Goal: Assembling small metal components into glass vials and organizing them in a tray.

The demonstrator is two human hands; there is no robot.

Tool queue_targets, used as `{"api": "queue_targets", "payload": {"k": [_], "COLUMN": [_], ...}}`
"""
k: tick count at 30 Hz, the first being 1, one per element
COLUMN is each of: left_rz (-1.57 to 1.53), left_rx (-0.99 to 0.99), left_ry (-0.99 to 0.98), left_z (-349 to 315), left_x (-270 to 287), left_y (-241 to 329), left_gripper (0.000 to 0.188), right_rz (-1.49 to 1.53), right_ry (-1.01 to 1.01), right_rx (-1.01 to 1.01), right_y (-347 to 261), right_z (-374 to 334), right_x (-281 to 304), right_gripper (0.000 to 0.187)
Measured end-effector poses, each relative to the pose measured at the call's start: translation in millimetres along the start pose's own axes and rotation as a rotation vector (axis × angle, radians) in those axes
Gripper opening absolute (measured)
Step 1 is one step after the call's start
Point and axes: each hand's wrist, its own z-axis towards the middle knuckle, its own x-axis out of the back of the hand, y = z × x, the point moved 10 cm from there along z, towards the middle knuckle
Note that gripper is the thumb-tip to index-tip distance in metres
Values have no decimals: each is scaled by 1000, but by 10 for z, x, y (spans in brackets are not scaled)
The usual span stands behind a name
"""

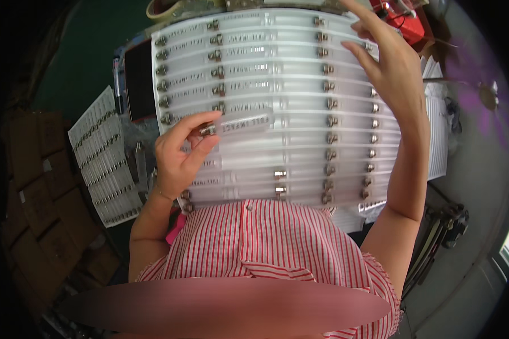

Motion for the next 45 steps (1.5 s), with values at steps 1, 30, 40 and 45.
{"api": "queue_targets", "payload": {"k": [1, 30, 40, 45], "left_rz": [107, -367, 1032, 871], "left_rx": [-176, 210, -929, -1083], "left_ry": [25, -375, 277, 254], "left_z": [-14, 1339, 2177, 1667], "left_x": [-20, -446, -698, -739], "left_y": [103, 178, 894, 1088], "left_gripper": [27, 71, 28, 21], "right_rz": [24, 511, 221, -40], "right_ry": [-79, 19, 324, 479], "right_rx": [51, 184, -234, 38], "right_y": [-217, -373, 1037, 662], "right_z": [-118, 159, 312, 703], "right_x": [-138, -219, 191, 88], "right_gripper": [53, 38, 25, 26]}}
